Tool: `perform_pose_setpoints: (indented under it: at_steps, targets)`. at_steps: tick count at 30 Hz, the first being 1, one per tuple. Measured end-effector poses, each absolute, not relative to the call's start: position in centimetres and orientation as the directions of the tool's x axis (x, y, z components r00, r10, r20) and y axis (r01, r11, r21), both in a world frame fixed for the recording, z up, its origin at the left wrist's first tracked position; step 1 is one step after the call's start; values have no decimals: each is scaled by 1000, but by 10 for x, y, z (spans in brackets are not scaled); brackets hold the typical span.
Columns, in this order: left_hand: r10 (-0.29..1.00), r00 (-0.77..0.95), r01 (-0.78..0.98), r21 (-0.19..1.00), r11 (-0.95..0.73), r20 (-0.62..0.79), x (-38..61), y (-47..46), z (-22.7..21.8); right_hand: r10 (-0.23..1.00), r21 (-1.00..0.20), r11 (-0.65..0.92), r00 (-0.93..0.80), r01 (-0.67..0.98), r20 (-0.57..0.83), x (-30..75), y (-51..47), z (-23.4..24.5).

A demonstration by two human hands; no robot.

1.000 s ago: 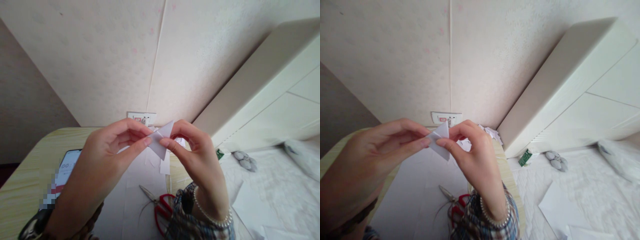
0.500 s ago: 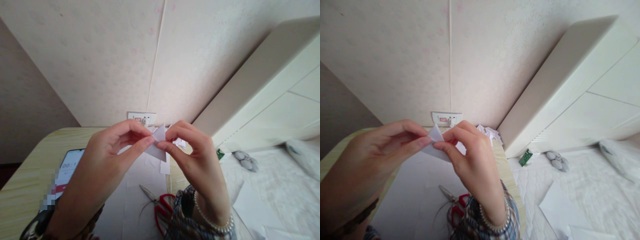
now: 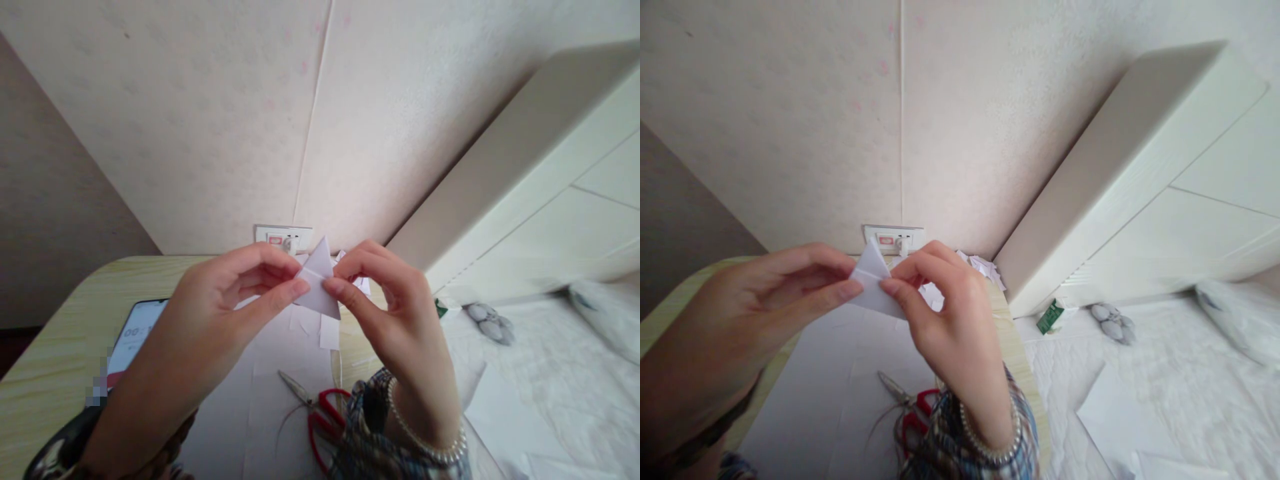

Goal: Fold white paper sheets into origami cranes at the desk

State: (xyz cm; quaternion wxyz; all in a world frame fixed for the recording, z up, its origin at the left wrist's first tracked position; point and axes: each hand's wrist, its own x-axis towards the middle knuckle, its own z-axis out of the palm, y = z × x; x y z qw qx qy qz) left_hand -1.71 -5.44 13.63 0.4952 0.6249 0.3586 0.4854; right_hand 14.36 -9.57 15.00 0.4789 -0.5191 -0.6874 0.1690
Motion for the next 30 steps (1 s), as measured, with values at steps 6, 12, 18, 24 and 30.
perform_pose_setpoints:
  at_steps: [6,12,18,24,30]
  targets:
    - [961,150,-101,971,-217,230,-14,-54,135,902,-747,401,-84,530,424,155,-97,147]
    - [971,118,-200,963,-180,206,-14,-53,132,878,-702,460,-158,544,452,162,-100,149]
    - [972,113,-218,959,-179,207,-9,-52,131,865,-695,476,-145,539,481,162,-102,148]
    - [980,147,-269,959,-92,135,-7,-53,128,842,-699,513,-135,498,522,160,-105,147]
    - [981,152,-240,967,-81,120,-7,-54,128,806,-623,569,-215,537,551,160,-106,151]
